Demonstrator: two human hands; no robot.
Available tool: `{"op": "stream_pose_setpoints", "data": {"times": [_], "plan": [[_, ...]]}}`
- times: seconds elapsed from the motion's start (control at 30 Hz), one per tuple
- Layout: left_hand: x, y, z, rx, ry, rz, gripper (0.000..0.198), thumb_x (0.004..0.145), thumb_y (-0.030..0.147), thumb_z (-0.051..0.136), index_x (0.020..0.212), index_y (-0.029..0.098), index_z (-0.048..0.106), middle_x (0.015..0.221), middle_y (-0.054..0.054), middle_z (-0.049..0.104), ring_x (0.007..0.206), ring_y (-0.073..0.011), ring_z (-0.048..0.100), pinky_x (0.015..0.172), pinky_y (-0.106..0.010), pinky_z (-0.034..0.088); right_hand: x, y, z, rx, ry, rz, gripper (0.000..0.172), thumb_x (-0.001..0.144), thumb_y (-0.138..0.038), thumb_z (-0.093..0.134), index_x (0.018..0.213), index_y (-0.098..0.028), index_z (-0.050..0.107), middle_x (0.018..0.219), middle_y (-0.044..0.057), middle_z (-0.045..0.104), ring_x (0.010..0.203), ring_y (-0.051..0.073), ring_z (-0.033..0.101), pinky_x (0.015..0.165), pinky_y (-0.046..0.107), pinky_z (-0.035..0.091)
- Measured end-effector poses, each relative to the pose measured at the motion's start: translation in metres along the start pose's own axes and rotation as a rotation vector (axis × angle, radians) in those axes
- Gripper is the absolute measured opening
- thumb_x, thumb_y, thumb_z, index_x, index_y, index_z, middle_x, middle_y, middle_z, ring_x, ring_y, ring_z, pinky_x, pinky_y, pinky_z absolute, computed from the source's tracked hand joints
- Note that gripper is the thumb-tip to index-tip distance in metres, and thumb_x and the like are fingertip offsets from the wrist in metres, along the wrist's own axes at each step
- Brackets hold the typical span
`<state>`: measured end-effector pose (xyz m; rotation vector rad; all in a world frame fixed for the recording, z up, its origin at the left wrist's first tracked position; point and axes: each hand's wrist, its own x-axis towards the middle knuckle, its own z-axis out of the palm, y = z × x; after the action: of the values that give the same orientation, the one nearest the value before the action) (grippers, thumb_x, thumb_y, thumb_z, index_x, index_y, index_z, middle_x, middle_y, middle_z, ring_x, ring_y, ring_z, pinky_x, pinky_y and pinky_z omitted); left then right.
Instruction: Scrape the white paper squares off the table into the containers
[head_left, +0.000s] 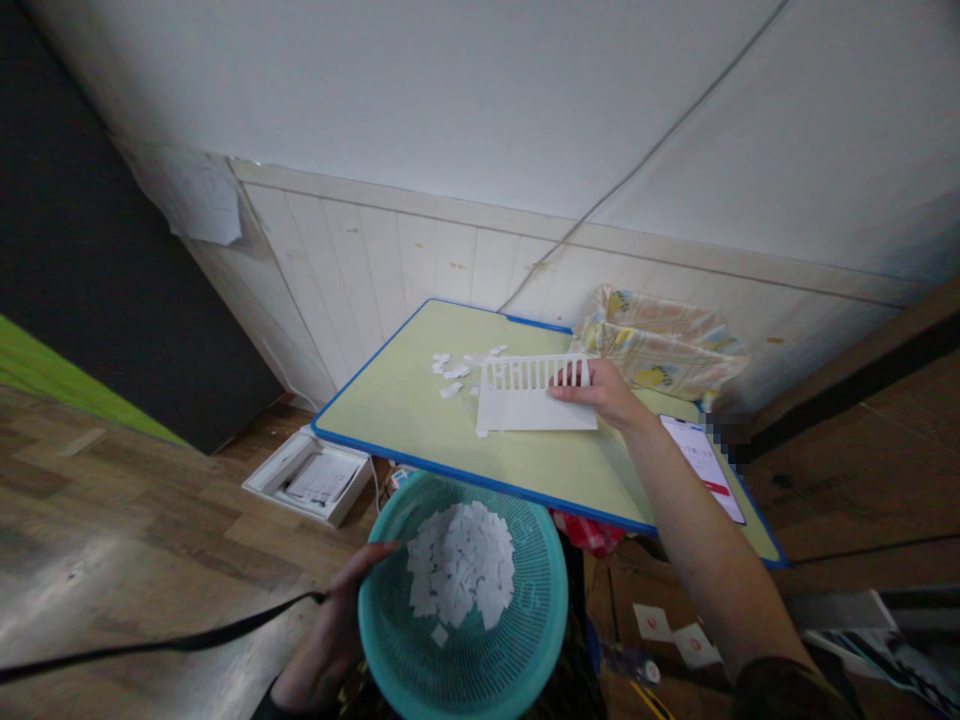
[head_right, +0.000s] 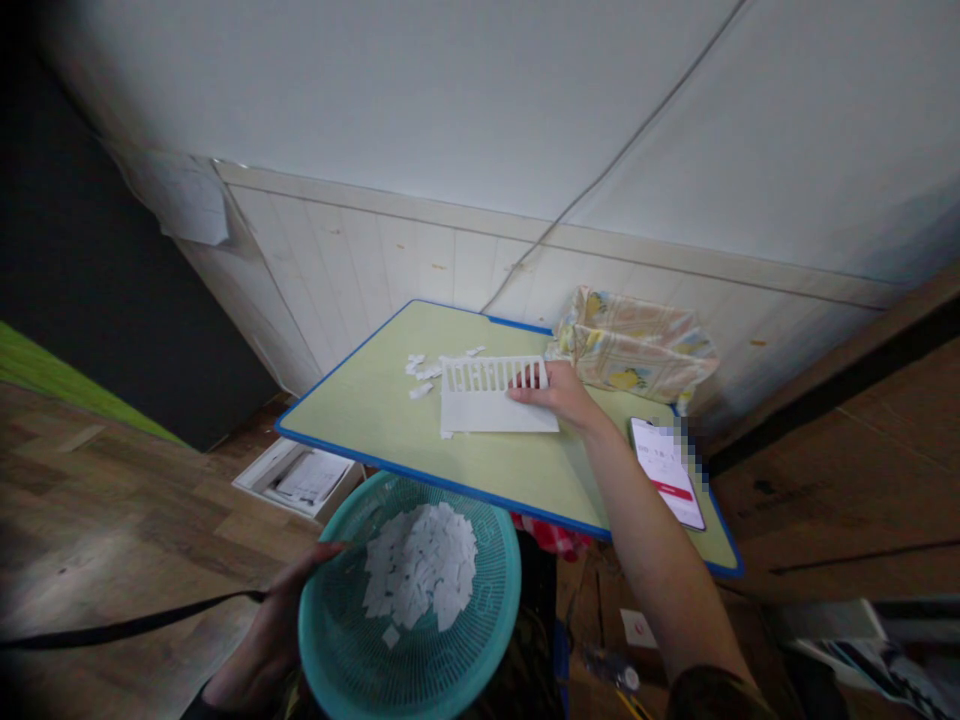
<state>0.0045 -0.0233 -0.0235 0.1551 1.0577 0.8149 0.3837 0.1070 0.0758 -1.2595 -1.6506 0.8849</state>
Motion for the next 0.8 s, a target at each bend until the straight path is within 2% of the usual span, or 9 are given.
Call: {"op": "stream_pose_setpoints", "data": {"times": [0.2,0.3,0.4,0.57,0.73,0.8], "plan": [[0.0003,-0.0011,-0.0018,0.005,-0.008,0.006,0.007,0.079,0.018,0.069,0.073,0.013,0.071,0.064,-0.006,0.078,0.055,-0.0211,0.071,0.06,-0.033,0.058,0.0013,0.0024,0.0078,0.048,0.128,0.023,0.037,0.06,-0.044,0.084,0.08,-0.015,0.072,0.076,0.005,0.07,0.065,0.017,0.06,0.06,0.028,0.045],[0.0006,-0.0013,-0.0025,0.022,-0.01,0.0,0.008,0.079,0.019,0.068,0.078,0.012,0.072,0.069,-0.007,0.08,0.059,-0.0234,0.072,0.065,-0.036,0.059,-0.0001,-0.0008,0.0078,0.037,0.06,0.023,0.036,0.061,-0.043,0.084,0.077,-0.015,0.072,0.073,0.004,0.07,0.064,0.017,0.059,0.059,0.028,0.044],[0.0006,-0.0005,-0.002,0.024,-0.007,0.009,0.009,0.08,0.019,0.067,0.077,0.012,0.072,0.068,-0.007,0.079,0.059,-0.023,0.072,0.063,-0.034,0.059,-0.0002,-0.0028,0.0096,0.025,-0.009,0.012,0.035,0.062,-0.044,0.083,0.077,-0.014,0.072,0.074,0.004,0.07,0.065,0.016,0.06,0.06,0.028,0.044],[-0.0035,0.0017,0.0038,0.0,0.004,-0.015,0.009,0.079,0.016,0.068,0.072,0.012,0.072,0.062,-0.006,0.078,0.053,-0.0205,0.07,0.058,-0.031,0.058,0.0,-0.0004,0.0086,0.059,0.136,0.018,0.037,0.06,-0.044,0.085,0.08,-0.015,0.072,0.077,0.005,0.071,0.066,0.017,0.061,0.06,0.028,0.045],[-0.0063,0.0014,0.005,-0.012,-0.001,0.0,0.009,0.079,0.016,0.068,0.072,0.012,0.072,0.061,-0.005,0.078,0.051,-0.0186,0.069,0.056,-0.029,0.057,-0.0006,-0.0009,0.0053,0.002,-0.012,0.012,0.036,0.063,-0.045,0.083,0.078,-0.015,0.072,0.075,0.004,0.071,0.065,0.017,0.061,0.061,0.029,0.046],[-0.0056,0.0011,0.0038,-0.02,0.003,-0.004,0.009,0.079,0.015,0.068,0.071,0.012,0.072,0.062,-0.005,0.078,0.052,-0.0191,0.069,0.057,-0.029,0.057,0.0,-0.0011,0.0068,-0.023,0.006,-0.002,0.036,0.063,-0.046,0.083,0.078,-0.015,0.072,0.074,0.004,0.071,0.065,0.018,0.061,0.062,0.029,0.046]]}}
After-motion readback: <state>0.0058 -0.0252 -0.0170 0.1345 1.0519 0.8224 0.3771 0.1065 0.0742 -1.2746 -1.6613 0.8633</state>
